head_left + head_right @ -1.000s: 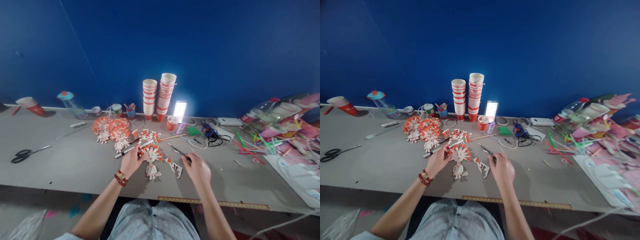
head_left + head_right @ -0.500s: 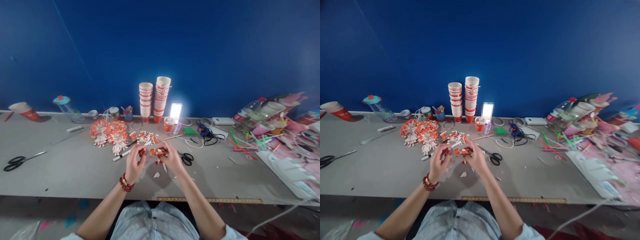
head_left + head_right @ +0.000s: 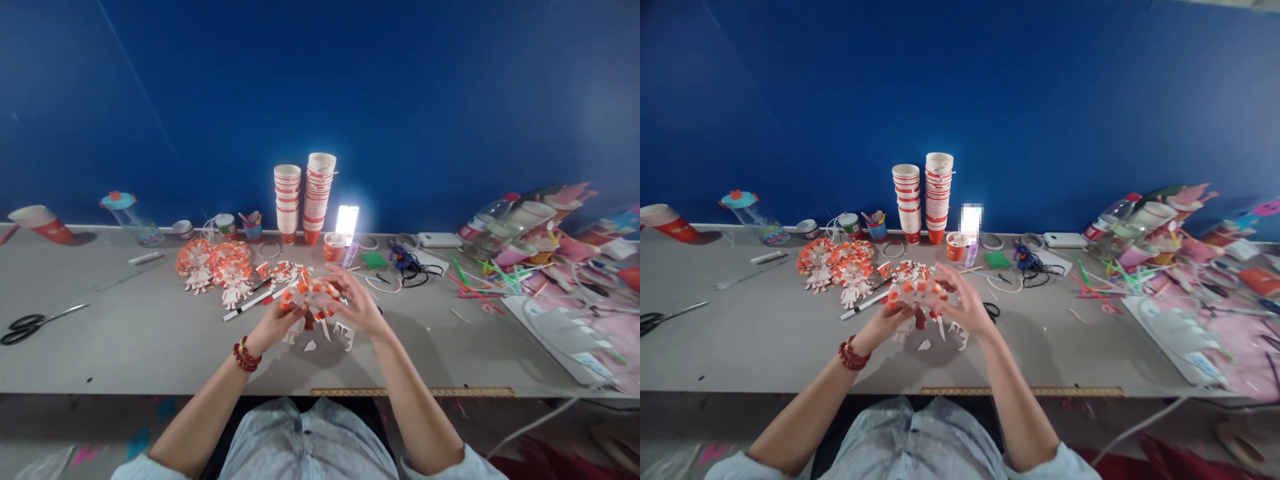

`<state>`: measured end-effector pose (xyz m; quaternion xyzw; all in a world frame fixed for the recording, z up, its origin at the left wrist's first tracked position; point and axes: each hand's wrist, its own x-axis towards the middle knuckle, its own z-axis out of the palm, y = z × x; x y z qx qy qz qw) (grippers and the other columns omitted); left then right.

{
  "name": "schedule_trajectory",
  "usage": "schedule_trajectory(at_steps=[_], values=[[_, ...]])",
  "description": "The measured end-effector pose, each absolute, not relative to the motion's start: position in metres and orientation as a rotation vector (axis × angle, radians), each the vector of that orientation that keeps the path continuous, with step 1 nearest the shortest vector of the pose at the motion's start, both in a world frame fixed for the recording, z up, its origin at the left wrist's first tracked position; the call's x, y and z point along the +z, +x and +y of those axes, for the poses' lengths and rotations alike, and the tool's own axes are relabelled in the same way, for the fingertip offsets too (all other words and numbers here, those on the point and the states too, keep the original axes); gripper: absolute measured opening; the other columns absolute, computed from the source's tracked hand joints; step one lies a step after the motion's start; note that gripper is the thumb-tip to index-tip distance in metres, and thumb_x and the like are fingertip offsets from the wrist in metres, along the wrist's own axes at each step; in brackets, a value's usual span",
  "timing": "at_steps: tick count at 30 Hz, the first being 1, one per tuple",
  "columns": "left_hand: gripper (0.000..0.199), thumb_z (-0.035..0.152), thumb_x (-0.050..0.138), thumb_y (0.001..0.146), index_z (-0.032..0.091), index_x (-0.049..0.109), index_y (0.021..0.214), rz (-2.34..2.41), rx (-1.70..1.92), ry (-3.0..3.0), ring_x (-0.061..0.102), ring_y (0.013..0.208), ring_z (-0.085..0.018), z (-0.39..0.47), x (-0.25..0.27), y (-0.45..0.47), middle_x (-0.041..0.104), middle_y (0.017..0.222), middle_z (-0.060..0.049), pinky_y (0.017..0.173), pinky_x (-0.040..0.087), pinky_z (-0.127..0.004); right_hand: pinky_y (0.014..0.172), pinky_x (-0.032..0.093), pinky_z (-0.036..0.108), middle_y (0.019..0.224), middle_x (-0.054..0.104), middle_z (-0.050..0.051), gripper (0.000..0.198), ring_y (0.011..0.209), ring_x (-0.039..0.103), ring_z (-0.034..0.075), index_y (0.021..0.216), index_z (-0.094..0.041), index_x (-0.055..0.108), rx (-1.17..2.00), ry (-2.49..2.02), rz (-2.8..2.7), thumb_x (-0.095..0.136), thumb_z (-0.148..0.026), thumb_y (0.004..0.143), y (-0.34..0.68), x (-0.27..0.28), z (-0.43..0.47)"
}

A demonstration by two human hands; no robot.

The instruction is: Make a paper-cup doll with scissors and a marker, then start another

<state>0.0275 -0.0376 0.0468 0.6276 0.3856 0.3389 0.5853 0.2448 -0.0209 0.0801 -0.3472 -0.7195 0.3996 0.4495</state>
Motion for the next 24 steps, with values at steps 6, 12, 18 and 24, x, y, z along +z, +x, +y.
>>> schedule_trajectory(at_steps=[6, 12, 18, 24], values=[[0.048, 0.054, 0.048, 0.089, 0.013, 0.073, 0.083, 1.047, 0.822, 1.2, 0.06, 0.063, -0.016, -0.053, 0.026, 0.026, 0.068, 0.071, -0.006, 0.058, 0.044, -0.024, 0.074, 0.055, 0.036, 0.093, 0.072, 0.009, 0.032, 0.08, 0.07, 0.024, 0.109, -0.019, 0.065, 0.56, -1.461, -1.567, 0.06, -0.042, 0.088, 0.311, 0.026, -0.04], [0.051, 0.061, 0.053, 0.083, 0.013, 0.069, 0.082, 1.042, 0.749, 0.879, 0.046, 0.048, -0.008, -0.054, 0.019, 0.03, 0.055, 0.06, 0.0, 0.039, 0.023, -0.017, 0.084, 0.053, 0.041, 0.102, 0.072, 0.01, 0.019, 0.097, 0.066, 0.027, 0.095, -0.022, 0.07, 0.238, -1.495, -1.889, 0.056, -0.033, 0.09, 0.321, -0.006, -0.062], [0.059, 0.069, 0.041, 0.085, 0.016, 0.06, 0.101, 1.027, 0.55, 0.865, 0.057, 0.053, -0.012, -0.062, 0.021, 0.02, 0.064, 0.075, -0.004, 0.038, 0.03, -0.018, 0.1, 0.045, 0.047, 0.131, 0.06, 0.012, 0.037, 0.12, 0.055, 0.03, 0.126, -0.022, 0.06, 0.182, -1.336, -2.22, 0.059, -0.031, 0.09, 0.285, 0.002, -0.073], [0.038, 0.052, 0.04, 0.093, 0.021, 0.061, 0.089, 1.561, 0.594, 1.727, 0.053, 0.049, -0.012, -0.097, 0.032, -0.021, 0.056, 0.057, 0.002, 0.052, 0.038, -0.022, 0.112, 0.031, 0.054, 0.144, 0.051, 0.006, 0.043, 0.132, 0.045, 0.028, 0.136, -0.031, 0.054, 0.174, -1.202, -2.485, 0.056, -0.029, 0.093, 0.251, 0.0, -0.078]])
